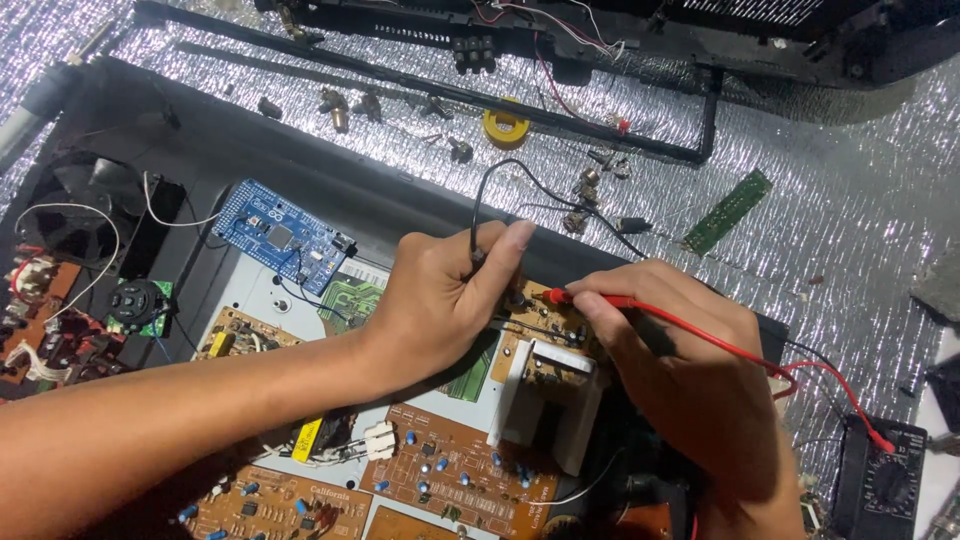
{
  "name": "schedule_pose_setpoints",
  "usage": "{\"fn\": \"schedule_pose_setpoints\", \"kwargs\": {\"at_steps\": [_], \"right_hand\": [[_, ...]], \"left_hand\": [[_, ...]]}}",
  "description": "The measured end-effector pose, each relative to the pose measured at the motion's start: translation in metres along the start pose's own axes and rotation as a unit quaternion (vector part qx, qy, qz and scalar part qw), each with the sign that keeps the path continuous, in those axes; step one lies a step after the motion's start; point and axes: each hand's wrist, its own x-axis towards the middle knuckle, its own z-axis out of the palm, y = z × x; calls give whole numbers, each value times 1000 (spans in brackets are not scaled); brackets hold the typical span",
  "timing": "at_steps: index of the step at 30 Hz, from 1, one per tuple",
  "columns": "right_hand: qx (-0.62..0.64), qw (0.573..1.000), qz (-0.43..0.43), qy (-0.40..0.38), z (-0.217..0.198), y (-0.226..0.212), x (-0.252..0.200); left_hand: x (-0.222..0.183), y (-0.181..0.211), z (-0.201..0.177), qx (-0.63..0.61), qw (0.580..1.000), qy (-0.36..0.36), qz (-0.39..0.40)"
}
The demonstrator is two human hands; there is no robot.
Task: Using a multimeter to test various components and circuit paths on an open television for faults.
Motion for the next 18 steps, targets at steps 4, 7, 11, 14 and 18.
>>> {"fn": "schedule_pose_setpoints", "kwargs": {"at_steps": [4,7,11,14,18], "right_hand": [[3,1000,-4,7,2,-2,0],[10,1000,-4,12,2,-2,1],[8,1000,-22,8,2,0,1],[14,1000,-21,5,2,0,2],[30,1000,-8,1,1,-1,3]], "left_hand": [[0,-2,0,-17,1000,-1,-7],[0,-1,0,-13,1000,-1,-10],[1,-2,0,-17,1000,2,-6],[1,-2,1,-16,1000,1,-5],[2,-2,-1,-21,1000,-8,-10]]}}
